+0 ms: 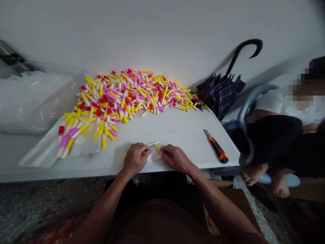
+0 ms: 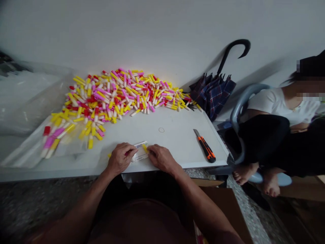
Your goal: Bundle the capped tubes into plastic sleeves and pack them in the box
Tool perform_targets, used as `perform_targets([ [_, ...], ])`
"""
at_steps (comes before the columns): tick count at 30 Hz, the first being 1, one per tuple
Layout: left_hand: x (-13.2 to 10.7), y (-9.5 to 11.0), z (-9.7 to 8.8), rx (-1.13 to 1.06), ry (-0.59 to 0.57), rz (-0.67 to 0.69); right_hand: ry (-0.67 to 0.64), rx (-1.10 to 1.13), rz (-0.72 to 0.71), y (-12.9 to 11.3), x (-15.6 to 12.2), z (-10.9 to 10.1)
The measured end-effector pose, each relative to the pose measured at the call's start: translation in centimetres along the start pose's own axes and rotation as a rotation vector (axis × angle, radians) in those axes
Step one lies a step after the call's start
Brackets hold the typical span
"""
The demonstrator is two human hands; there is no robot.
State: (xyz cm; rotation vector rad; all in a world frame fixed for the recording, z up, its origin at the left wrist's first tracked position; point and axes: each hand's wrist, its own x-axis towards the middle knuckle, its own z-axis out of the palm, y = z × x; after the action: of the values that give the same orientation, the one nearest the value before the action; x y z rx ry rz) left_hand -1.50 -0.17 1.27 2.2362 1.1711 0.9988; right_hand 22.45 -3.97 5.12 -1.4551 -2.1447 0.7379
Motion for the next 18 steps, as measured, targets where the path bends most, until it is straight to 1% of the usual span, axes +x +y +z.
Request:
perform_targets([
  [3,0.1,0.1,-0.1,-0.016,0.007,0.019,-0.033,0.033,-0.076,0.2,0.7,-0.2],
  [5,0.1,0.2,-0.1,-0.020,0.011,0.030,-0.037,0.135,-0.084,0.4,1.5,0.2],
  [9,0.1,0.1,-0.1,0.010,0.026,0.028,0.062,0.381,0.055,1.3,2.5,1.5],
  [11,0.1,0.1,0.0,0.023,0.042,0.029,0.111,0.439,0.108,2.0,2.3,1.5],
  [13,0.1,0.0,0.0,0.024,0.051,0.033,0.115,0.454,0.129,2.6,1.6,0.9],
  [16,0.1,0.0,0.0,0.021,0.048,0.027,0.043,0.485,0.125,2.7,0.3,0.3],
  [18,0.1,0.0,0.0,0.023,0.044,0.018,0.013,0.512,0.126,2.1,-0.2,0.8],
])
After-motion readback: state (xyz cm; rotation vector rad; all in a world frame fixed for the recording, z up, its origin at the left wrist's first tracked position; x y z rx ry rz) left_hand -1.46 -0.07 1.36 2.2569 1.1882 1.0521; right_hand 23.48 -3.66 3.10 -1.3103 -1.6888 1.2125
